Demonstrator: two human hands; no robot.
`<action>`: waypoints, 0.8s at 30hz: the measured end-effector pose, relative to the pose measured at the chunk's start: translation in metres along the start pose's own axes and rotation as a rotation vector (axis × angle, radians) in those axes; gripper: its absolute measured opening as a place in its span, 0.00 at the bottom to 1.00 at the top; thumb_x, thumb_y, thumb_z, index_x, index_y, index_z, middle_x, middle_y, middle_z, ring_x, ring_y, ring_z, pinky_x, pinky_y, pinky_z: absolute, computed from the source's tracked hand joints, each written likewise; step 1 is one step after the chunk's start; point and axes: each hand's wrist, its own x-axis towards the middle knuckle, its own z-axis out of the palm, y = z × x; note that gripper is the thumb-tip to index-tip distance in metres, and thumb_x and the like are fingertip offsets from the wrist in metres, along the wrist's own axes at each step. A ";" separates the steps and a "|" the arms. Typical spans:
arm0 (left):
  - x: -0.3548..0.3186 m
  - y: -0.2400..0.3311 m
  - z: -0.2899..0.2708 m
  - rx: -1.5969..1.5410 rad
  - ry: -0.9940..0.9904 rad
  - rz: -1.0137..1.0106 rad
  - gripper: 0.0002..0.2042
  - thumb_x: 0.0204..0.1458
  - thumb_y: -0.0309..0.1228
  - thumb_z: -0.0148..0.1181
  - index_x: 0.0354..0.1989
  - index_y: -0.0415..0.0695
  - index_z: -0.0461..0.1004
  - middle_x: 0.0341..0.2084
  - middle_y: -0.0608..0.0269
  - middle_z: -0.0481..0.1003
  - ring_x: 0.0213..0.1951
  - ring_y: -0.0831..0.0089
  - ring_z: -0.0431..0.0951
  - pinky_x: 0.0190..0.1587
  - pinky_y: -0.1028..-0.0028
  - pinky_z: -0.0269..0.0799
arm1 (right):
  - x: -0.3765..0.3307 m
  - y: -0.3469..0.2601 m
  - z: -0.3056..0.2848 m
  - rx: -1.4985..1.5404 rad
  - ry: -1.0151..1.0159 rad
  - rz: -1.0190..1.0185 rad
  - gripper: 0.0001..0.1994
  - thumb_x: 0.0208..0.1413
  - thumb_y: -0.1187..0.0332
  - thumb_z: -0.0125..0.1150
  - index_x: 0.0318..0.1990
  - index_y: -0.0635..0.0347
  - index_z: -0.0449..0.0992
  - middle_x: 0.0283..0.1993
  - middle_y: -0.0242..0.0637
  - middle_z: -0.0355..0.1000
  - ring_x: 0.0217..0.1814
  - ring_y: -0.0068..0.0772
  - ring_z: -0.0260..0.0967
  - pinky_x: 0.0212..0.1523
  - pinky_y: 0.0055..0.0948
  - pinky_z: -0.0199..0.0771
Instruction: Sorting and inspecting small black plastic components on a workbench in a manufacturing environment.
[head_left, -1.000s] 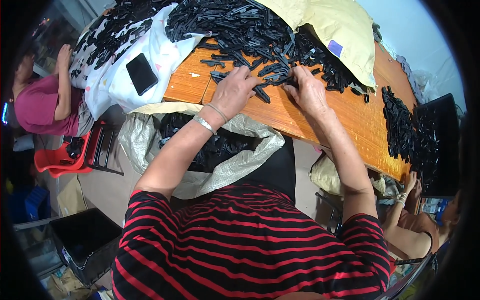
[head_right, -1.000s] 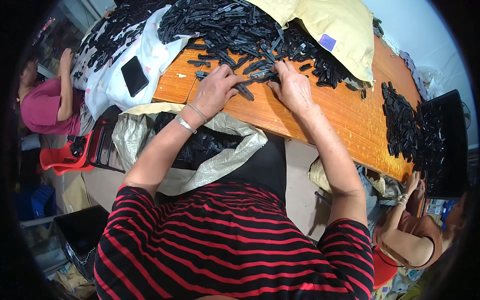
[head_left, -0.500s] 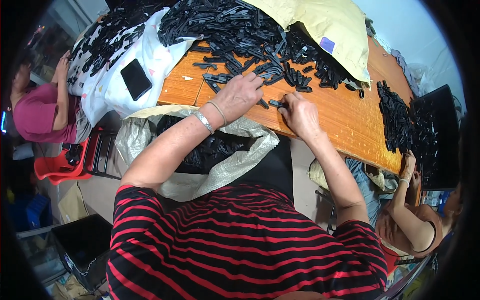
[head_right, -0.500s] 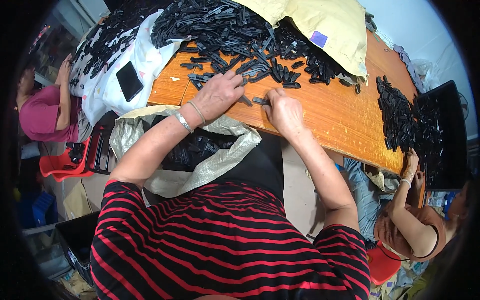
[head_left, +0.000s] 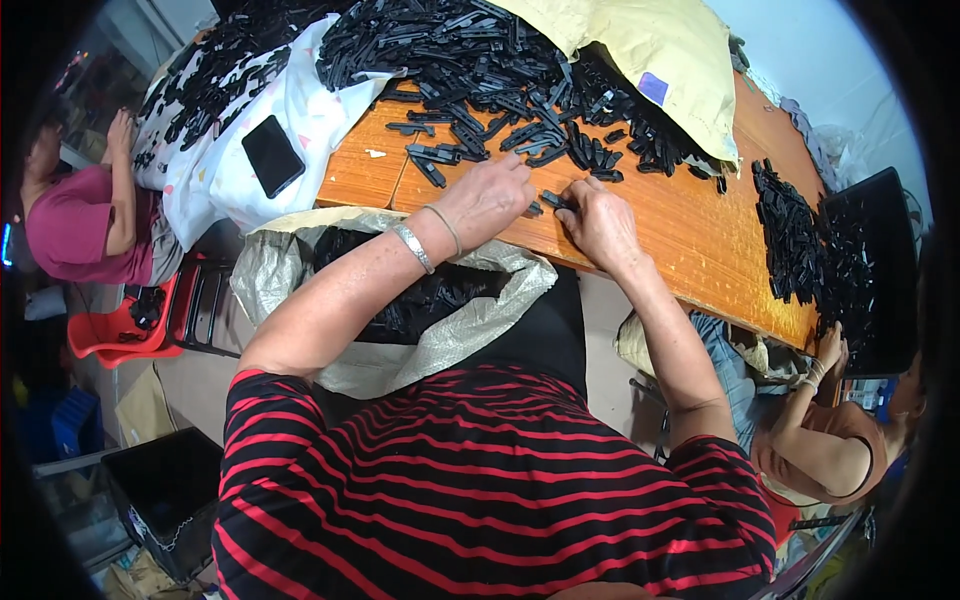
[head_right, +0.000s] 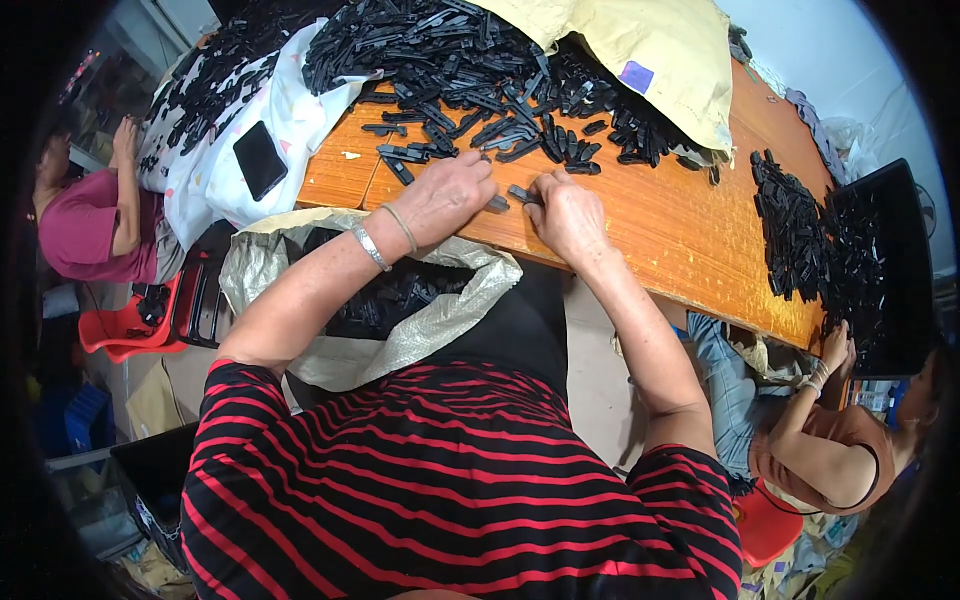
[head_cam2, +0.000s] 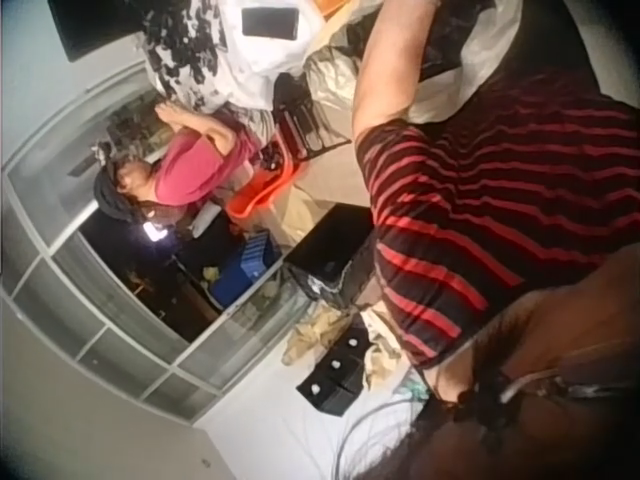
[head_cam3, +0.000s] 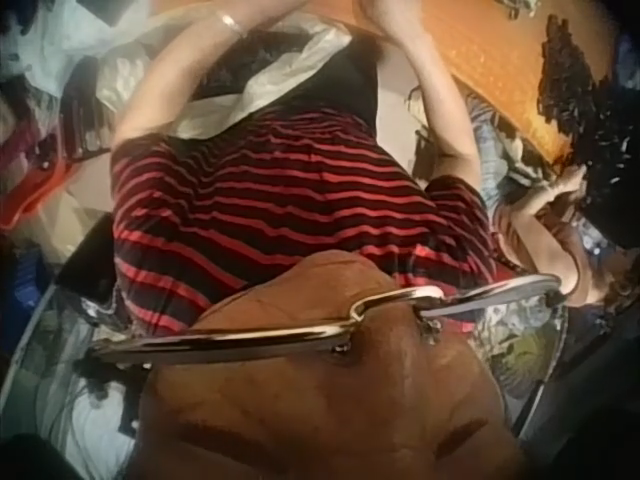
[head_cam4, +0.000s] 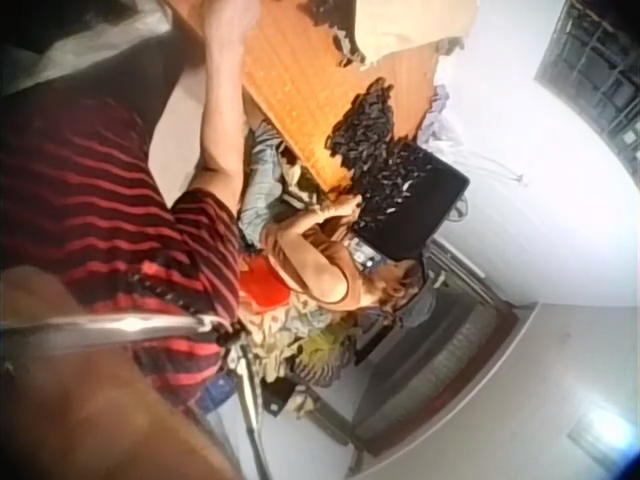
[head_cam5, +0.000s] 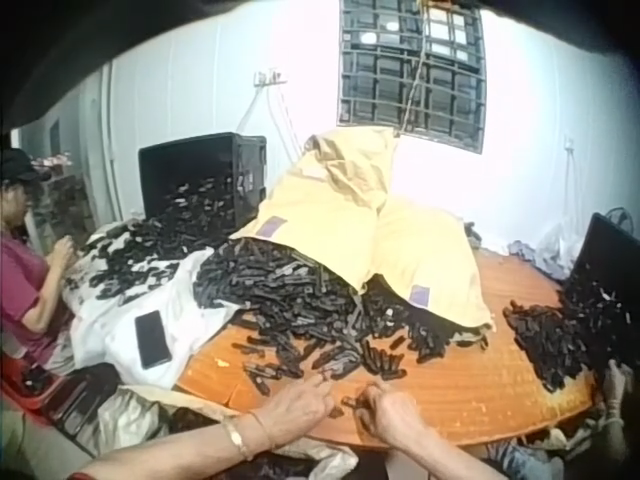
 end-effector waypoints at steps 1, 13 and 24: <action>0.000 -0.001 0.001 0.001 0.000 0.001 0.04 0.44 0.26 0.55 0.28 0.40 0.73 0.30 0.60 0.72 0.39 0.63 0.73 0.40 0.67 0.72 | 0.000 0.002 0.001 0.042 0.012 0.003 0.08 0.50 0.72 0.64 0.36 0.65 0.74 0.32 0.42 0.71 0.32 0.43 0.73 0.34 0.37 0.72; -0.012 0.017 -0.018 -1.560 0.380 -0.686 0.16 0.49 0.16 0.59 0.46 0.36 0.66 0.38 0.61 0.74 0.40 0.79 0.77 0.45 0.80 0.74 | -0.001 -0.045 -0.002 0.743 0.236 0.075 0.08 0.54 0.77 0.61 0.40 0.67 0.73 0.26 0.28 0.70 0.26 0.14 0.69 0.30 0.17 0.69; -0.016 0.028 -0.024 -1.207 0.468 -0.678 0.17 0.47 0.12 0.56 0.46 0.36 0.65 0.37 0.60 0.74 0.40 0.76 0.77 0.43 0.78 0.75 | 0.000 -0.061 -0.002 0.692 0.233 0.018 0.08 0.52 0.79 0.63 0.40 0.67 0.75 0.34 0.31 0.69 0.29 0.15 0.72 0.32 0.17 0.71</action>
